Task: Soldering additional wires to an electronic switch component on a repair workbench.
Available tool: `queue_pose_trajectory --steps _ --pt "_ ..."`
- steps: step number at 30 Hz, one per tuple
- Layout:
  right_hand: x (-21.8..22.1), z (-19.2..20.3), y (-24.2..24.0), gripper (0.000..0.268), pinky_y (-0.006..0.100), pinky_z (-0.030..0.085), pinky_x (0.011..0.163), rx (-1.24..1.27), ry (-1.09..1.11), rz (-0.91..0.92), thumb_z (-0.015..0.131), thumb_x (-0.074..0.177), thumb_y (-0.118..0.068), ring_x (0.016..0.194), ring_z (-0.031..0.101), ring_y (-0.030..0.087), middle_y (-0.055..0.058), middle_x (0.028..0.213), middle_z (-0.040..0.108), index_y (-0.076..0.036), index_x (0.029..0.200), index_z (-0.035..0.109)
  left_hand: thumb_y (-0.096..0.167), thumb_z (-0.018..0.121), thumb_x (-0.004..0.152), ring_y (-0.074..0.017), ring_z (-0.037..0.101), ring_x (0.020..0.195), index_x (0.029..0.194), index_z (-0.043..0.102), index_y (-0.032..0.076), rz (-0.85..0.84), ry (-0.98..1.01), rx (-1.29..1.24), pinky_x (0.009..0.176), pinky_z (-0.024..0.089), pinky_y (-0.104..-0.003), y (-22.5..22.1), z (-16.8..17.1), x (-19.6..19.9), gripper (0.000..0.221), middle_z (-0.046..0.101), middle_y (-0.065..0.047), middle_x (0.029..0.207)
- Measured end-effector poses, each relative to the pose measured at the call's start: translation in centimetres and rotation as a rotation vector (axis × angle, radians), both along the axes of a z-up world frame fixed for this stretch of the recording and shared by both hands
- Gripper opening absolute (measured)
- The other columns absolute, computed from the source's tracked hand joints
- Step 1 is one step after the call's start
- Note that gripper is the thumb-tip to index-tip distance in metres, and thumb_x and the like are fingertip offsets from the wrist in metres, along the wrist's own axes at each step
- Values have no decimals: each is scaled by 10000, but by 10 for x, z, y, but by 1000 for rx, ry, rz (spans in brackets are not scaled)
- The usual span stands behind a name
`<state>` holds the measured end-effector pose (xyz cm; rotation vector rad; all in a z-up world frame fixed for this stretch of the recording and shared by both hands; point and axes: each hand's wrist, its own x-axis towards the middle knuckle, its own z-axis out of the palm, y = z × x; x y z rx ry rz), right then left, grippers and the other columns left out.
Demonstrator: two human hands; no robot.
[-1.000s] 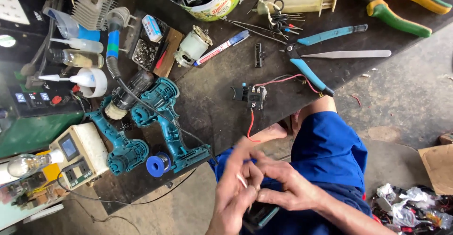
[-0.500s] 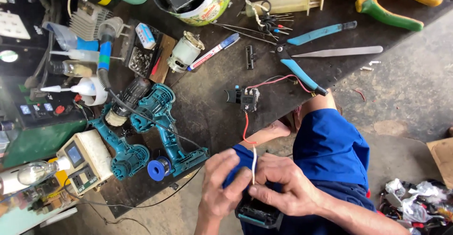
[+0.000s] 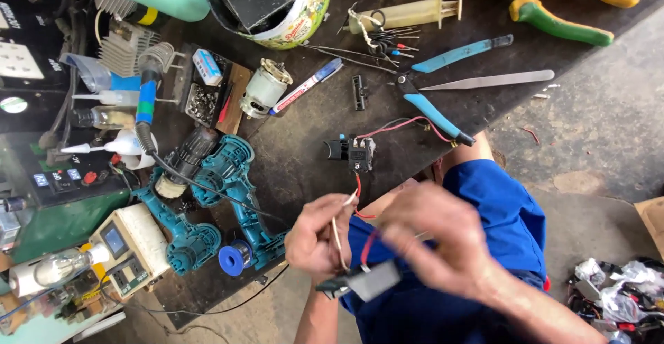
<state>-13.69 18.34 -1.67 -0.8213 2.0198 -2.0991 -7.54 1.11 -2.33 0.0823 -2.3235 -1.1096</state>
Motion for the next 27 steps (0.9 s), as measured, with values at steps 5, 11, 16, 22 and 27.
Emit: queue_pose_trajectory --steps 5,11,16,22,27 --pt "-15 -28 -4 448 248 591 761 215 162 -265 784 926 -110 866 706 163 219 1358 649 27 1309 596 -71 725 864 -287 765 718 900 665 -67 142 -14 267 586 688 -312 9 -5 -15 70 730 -232 847" --pt "-26 -46 -20 699 286 621 808 357 106 -178 792 894 -128 1334 631 200 102 1517 577 -8 1489 446 -16 709 931 -357 772 984 959 653 -5 67 -29 320 859 685 -390 -2 -5 -21 64 715 -180 954" --pt "-26 -46 -31 739 321 570 632 533 138 -234 770 843 -196 1050 756 150 16 1405 694 -101 1502 449 8 695 942 -389 785 1004 966 653 -19 -42 -138 284 882 684 -382 -9 5 -28 56 725 -221 984" --pt "-27 -43 -33 667 308 524 511 525 144 -253 663 785 -65 1055 751 107 10 1383 704 -102 1438 529 -19 711 920 -388 785 994 965 666 0 -28 -179 318 890 683 -397 -14 3 -30 67 738 -210 972" --pt "-26 -44 -34 717 291 484 449 555 141 -251 652 734 -73 981 756 68 -18 1372 709 -109 1439 526 -13 718 911 -362 783 953 938 668 -11 -37 -174 315 924 687 -430 -11 7 -36 56 733 -205 928"
